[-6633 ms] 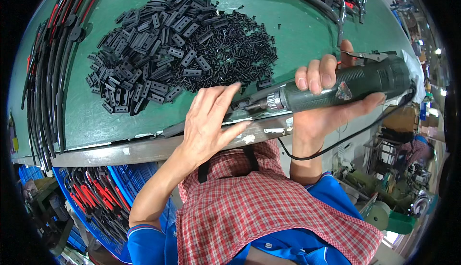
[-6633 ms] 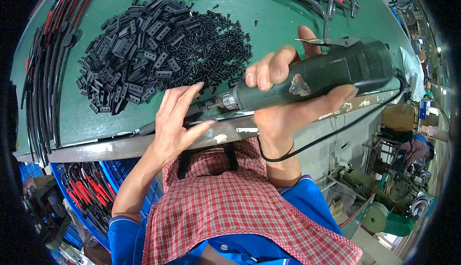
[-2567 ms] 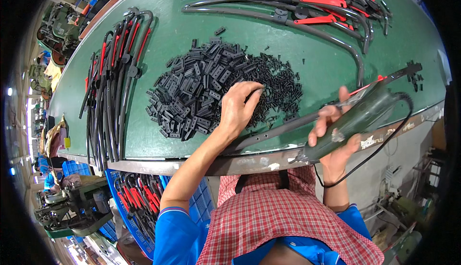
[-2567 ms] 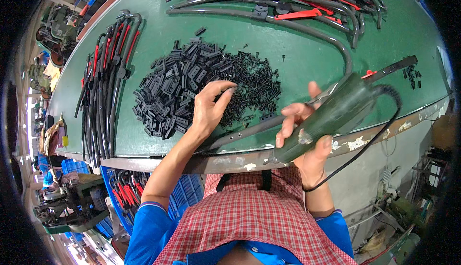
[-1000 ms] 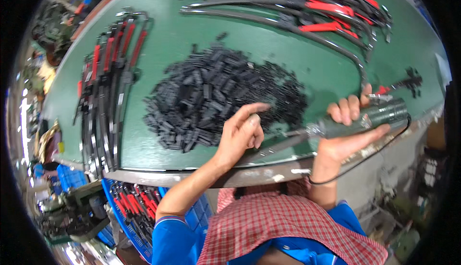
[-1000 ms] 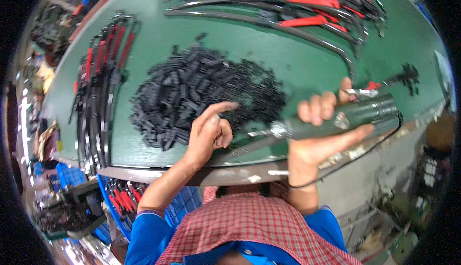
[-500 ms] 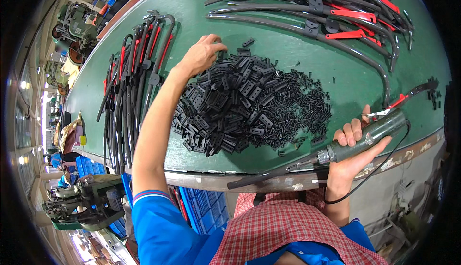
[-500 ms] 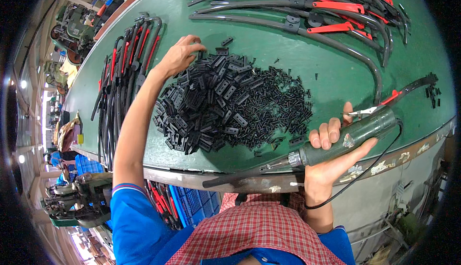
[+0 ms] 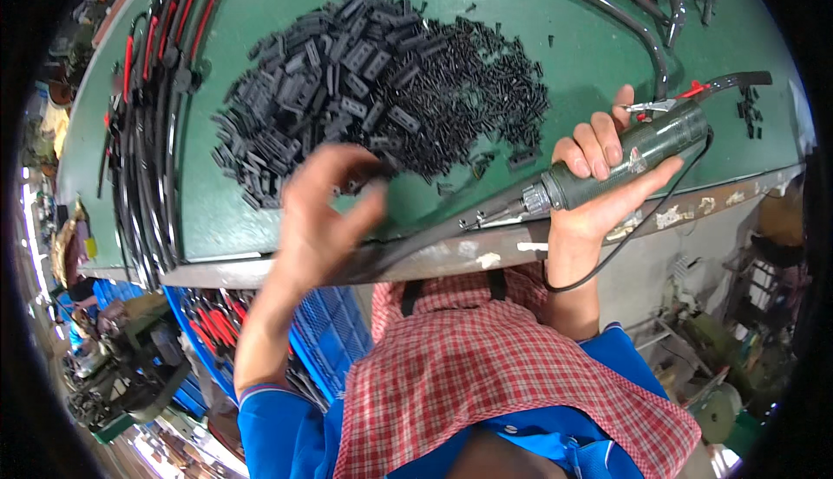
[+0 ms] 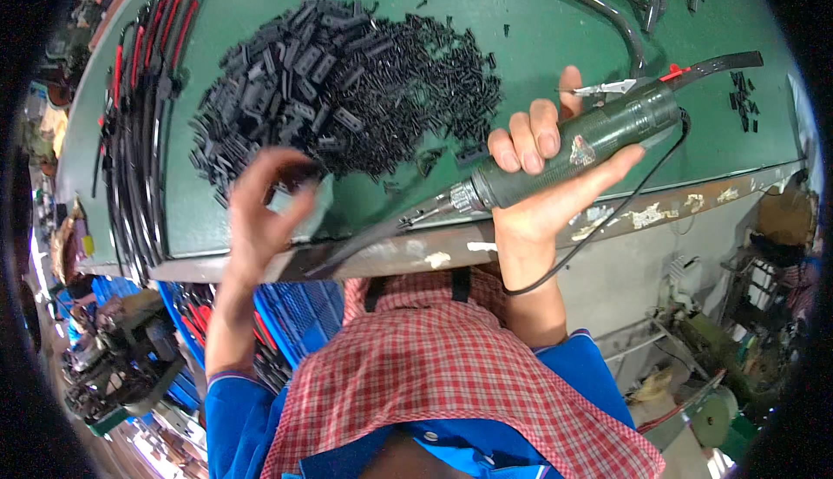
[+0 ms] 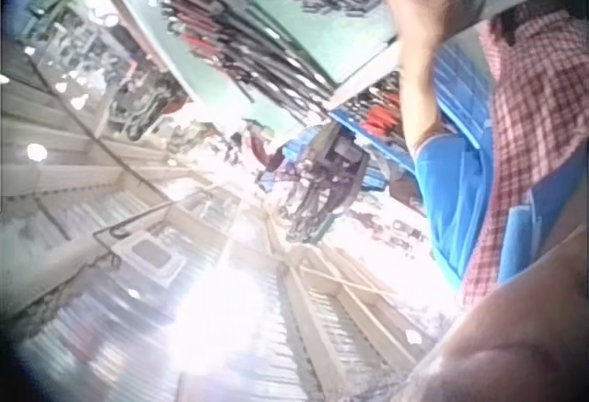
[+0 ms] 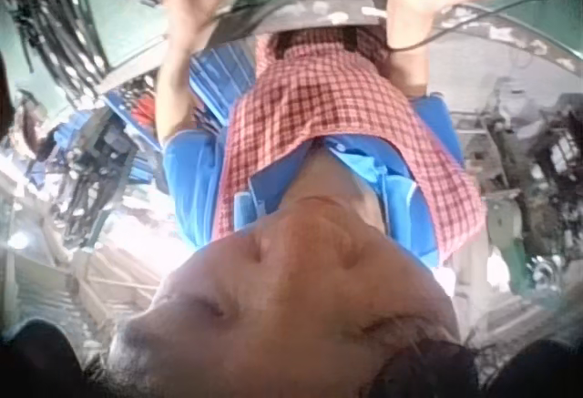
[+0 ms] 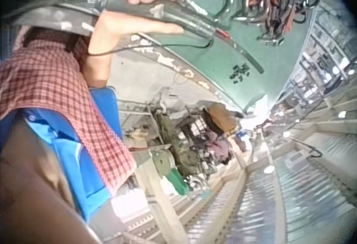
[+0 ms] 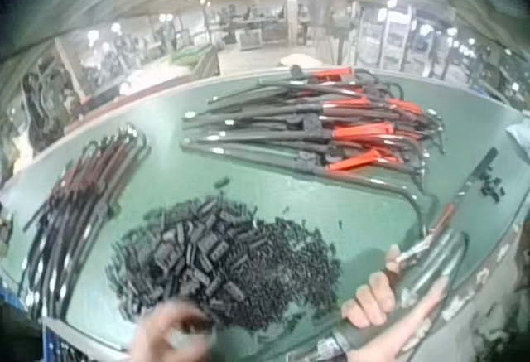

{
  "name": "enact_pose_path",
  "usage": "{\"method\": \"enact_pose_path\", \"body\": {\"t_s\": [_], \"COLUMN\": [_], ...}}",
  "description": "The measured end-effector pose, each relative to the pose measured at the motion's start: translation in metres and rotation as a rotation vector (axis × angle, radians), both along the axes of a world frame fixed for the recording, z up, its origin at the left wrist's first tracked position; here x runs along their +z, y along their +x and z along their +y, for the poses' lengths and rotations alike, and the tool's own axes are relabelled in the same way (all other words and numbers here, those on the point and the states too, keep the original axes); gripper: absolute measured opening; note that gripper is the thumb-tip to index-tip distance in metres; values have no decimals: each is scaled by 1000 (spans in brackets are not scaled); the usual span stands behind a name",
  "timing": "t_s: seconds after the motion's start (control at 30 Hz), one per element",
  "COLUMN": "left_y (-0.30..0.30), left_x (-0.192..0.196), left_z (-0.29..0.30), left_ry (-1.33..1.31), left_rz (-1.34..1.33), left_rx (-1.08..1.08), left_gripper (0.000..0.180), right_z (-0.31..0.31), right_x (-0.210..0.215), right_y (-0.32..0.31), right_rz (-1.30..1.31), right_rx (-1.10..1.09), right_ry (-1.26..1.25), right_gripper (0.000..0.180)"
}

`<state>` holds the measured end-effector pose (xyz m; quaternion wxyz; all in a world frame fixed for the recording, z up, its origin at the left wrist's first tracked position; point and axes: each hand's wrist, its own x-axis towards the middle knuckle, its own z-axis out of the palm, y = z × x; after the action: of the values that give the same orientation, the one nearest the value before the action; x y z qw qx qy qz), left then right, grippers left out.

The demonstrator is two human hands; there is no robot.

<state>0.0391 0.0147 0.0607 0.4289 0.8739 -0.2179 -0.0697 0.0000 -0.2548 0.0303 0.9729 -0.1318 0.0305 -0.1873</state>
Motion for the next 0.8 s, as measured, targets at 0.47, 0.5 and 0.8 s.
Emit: {"method": "enact_pose_path", "body": {"t_s": [0.47, 0.5, 0.8], "left_y": [-62, -59, -46], "left_x": [-43, -43, -53], "left_z": [-57, -57, -51], "left_ry": [-3, -7, -53], "left_rz": [-247, -241, -220], "left_rx": [-66, -78, -133], "left_gripper": [30, 30, 27], "right_z": [-20, -19, 18], "right_x": [22, 28, 58], "right_y": [-14, -15, -16], "right_rz": [-223, -242, -399], "right_rx": [70, 52, -62], "right_ry": [-111, -150, -626], "right_gripper": [78, 80, 108]}}
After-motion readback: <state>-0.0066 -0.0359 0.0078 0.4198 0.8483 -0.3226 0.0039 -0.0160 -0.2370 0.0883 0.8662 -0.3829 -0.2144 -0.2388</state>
